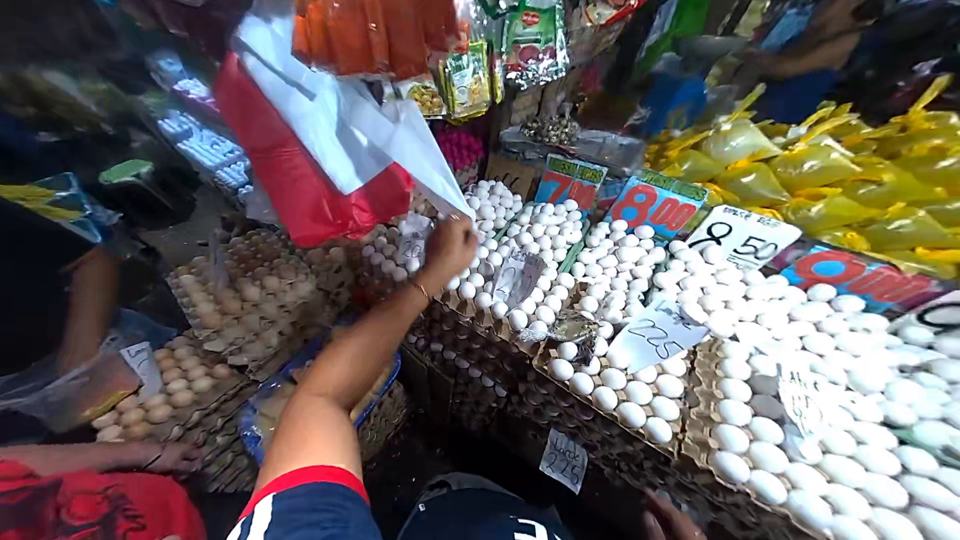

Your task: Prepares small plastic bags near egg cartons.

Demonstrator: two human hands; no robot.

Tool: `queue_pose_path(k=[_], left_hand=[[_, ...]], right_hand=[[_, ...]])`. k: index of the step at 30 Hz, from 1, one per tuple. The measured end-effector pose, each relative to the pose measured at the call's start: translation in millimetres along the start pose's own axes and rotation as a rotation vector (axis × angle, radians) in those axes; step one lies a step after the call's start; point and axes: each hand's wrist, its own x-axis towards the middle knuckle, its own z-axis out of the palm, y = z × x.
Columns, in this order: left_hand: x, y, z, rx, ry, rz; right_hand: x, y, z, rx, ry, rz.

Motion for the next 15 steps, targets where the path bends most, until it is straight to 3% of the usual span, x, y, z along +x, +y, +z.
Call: queue_pose_path(k=[5, 9, 13, 15], left_hand=[[-118.2, 115.3, 90.7, -0.498, -0.466, 0.466], [-181.8, 188.9, 116.5, -0.806, -0.636, 0.804], [-192.2, 235.5, 128.9, -0.870, -0.540, 0.854], [-189.5, 255.7, 140.2, -0.790, -0.652, 0.858]], right_hand=[[21.8, -44.3, -10.1, -0.023, 0.255, -0.318], [27.1, -67.5, -36.2, -0.039, 0.341, -0.415], [-0.7, -53.8, -74.7, 0.054, 0.416, -0.293], [-18.3, -47.7, -93.9, 0.211, 0.381, -0.222]])
